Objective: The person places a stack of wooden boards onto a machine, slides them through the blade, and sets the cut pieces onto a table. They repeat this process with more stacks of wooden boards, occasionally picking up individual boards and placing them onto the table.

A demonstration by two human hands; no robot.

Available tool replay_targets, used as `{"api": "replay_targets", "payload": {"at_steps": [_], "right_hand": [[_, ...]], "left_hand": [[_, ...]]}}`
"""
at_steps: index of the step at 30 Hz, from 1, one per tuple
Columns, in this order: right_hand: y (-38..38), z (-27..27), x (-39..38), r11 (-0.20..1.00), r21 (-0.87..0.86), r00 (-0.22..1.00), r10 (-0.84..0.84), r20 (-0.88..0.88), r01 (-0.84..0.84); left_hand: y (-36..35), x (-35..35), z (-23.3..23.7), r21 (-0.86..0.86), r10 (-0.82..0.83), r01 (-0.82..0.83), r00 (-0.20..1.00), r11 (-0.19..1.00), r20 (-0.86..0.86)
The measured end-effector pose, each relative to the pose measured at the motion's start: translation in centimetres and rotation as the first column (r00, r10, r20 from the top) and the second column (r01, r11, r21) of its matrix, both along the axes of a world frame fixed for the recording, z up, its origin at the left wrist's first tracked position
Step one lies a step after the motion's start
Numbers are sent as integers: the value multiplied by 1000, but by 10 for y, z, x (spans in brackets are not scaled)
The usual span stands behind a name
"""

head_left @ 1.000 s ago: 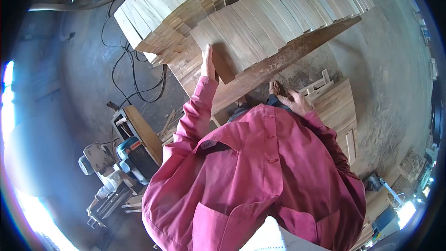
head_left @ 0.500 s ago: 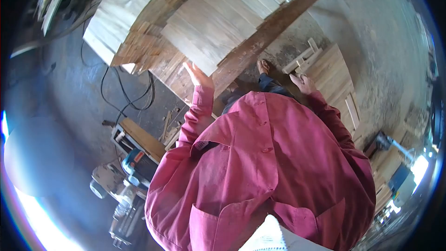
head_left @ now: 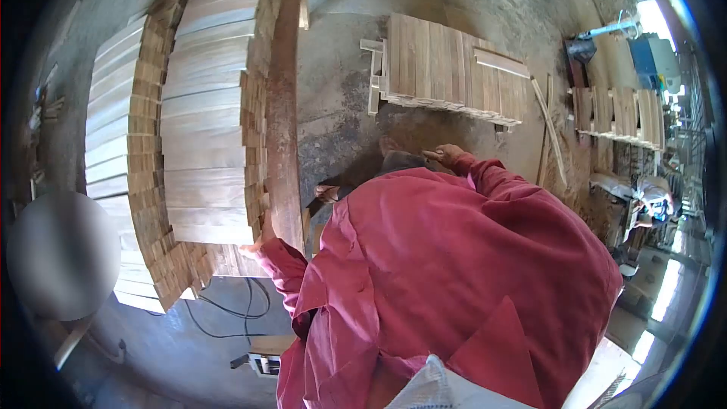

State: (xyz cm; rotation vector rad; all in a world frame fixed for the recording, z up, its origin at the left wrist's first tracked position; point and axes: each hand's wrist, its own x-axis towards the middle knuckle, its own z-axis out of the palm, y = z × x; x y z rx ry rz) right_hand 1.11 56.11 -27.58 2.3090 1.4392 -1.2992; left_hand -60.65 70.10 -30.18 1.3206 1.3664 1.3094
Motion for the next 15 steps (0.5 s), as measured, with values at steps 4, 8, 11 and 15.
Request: {"api": "replay_targets", "payload": {"at_steps": [4, 8, 11, 15], "right_hand": [[14, -12, 12, 984, 20, 984, -174, -19, 175], [5, -14, 55, 976, -18, 967, -218, -132, 217], [-33, -87, 107, 952, 103, 953, -277, -124, 290], [-50, -89, 162, 939, -111, 935, -336, -108, 325]], "left_hand": [[-2, 24, 20, -9, -195, 195, 975, 981, -106], [29, 129, 36, -20, -475, 477, 868, 879, -147], [37, 218, 40, -48, -637, 640, 749, 767, -181], [53, 241, 19, -128, -743, 745, 604, 655, -288]]}}
